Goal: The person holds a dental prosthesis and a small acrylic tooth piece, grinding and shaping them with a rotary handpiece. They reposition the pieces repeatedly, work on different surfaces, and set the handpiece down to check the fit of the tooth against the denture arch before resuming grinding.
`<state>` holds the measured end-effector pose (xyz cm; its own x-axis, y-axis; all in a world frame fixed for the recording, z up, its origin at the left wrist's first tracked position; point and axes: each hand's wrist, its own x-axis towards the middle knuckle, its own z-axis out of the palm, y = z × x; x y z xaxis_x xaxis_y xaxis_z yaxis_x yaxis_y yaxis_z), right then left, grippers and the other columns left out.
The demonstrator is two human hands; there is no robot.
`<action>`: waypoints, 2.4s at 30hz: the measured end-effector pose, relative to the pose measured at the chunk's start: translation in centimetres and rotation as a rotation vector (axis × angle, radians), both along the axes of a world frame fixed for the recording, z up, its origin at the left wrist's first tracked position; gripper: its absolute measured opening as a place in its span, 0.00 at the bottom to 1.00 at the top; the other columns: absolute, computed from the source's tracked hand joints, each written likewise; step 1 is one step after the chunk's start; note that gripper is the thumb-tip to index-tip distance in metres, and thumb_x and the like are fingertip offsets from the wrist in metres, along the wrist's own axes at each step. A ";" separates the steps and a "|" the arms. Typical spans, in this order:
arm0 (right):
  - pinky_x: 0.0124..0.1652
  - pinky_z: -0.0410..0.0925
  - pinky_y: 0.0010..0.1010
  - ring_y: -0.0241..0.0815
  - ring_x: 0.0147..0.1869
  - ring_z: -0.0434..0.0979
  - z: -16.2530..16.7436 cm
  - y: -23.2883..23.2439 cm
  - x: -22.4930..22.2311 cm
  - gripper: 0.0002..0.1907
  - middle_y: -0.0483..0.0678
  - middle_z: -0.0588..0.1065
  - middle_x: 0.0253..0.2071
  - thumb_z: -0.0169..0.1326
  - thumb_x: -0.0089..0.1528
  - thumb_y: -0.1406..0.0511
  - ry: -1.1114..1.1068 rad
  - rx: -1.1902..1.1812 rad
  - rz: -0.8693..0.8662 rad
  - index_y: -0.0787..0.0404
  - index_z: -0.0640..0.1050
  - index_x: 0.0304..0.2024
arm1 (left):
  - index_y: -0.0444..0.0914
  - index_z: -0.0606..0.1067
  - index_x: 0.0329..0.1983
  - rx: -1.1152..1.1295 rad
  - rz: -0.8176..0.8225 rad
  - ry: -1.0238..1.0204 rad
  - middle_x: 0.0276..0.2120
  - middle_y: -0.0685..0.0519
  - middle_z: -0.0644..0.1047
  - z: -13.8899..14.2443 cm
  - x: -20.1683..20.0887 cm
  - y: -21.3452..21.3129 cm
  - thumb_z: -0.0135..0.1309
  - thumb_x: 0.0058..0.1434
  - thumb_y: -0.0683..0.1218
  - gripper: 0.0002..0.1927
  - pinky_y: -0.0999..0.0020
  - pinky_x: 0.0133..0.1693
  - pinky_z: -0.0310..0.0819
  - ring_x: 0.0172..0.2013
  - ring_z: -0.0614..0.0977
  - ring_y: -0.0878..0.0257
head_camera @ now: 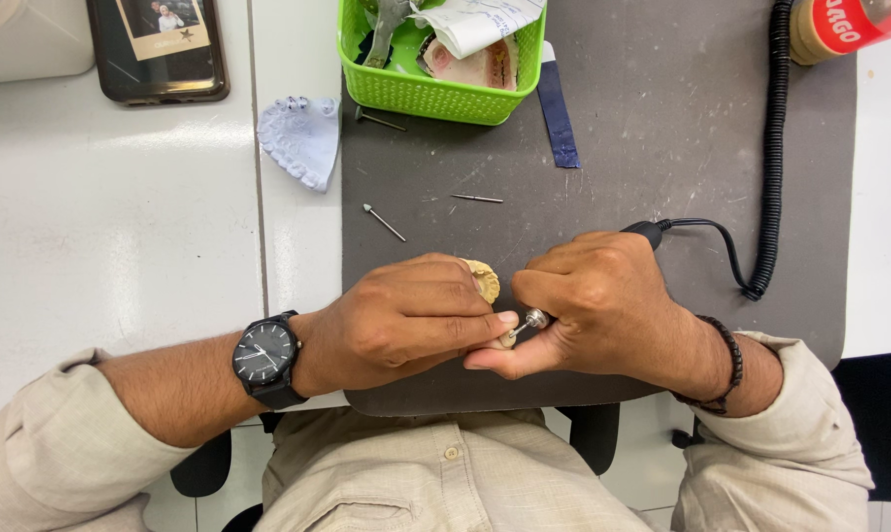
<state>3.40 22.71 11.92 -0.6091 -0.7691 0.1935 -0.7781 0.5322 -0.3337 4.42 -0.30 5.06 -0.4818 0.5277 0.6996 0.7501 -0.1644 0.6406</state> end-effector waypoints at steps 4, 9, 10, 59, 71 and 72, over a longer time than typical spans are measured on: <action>0.17 0.61 0.31 0.39 0.12 0.65 0.0 0.0 0.0 0.34 0.42 0.63 0.09 0.69 0.50 0.40 -0.024 -0.007 -0.009 0.56 0.68 0.12 | 0.33 0.78 0.53 0.001 -0.012 -0.015 0.39 0.51 0.79 0.1 -0.1 -0.2 0.61 0.68 0.39 0.12 0.59 0.48 0.77 0.41 0.81 0.58; 0.17 0.61 0.31 0.39 0.13 0.66 0.1 0.1 0.2 0.34 0.41 0.64 0.09 0.68 0.50 0.40 -0.033 -0.001 -0.003 0.55 0.68 0.12 | 0.33 0.77 0.54 0.011 -0.012 -0.014 0.39 0.51 0.79 0.1 -0.1 -0.1 0.61 0.69 0.39 0.12 0.59 0.47 0.77 0.41 0.81 0.58; 0.18 0.61 0.31 0.39 0.13 0.66 0.1 0.0 0.2 0.34 0.41 0.64 0.10 0.68 0.50 0.40 -0.036 -0.002 -0.002 0.55 0.68 0.12 | 0.33 0.77 0.54 0.010 -0.012 -0.004 0.39 0.51 0.79 0.1 -0.1 -0.2 0.61 0.69 0.39 0.12 0.59 0.48 0.77 0.41 0.81 0.57; 0.18 0.61 0.34 0.43 0.13 0.66 0.0 0.2 -0.6 0.32 0.44 0.64 0.09 0.70 0.51 0.44 -0.071 0.015 0.006 0.57 0.69 0.13 | 0.33 0.79 0.50 -0.012 0.057 -0.005 0.39 0.49 0.80 -0.5 -0.5 0.0 0.63 0.66 0.40 0.11 0.59 0.49 0.80 0.42 0.84 0.56; 0.28 0.69 0.28 0.38 0.25 0.79 0.3 0.7 -0.6 0.07 0.46 0.78 0.25 0.66 0.60 0.67 -0.195 -0.218 0.002 0.61 0.80 0.37 | 0.30 0.77 0.53 -0.052 0.218 0.121 0.43 0.47 0.80 0.0 -1.2 -0.5 0.65 0.66 0.41 0.15 0.57 0.51 0.80 0.43 0.83 0.56; 0.26 0.68 0.28 0.38 0.23 0.78 0.3 0.7 -0.6 0.07 0.46 0.77 0.23 0.66 0.59 0.68 -0.205 -0.205 -0.012 0.62 0.81 0.36 | 0.30 0.77 0.53 -0.060 0.226 0.134 0.43 0.47 0.80 0.0 -1.2 -0.5 0.65 0.66 0.41 0.15 0.57 0.51 0.80 0.42 0.83 0.56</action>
<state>2.79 23.37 12.18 -0.6606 -0.7191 0.2158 -0.6772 0.4467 -0.5847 3.20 -0.81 5.07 -0.4971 0.4597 0.7359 0.8423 0.0520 0.5365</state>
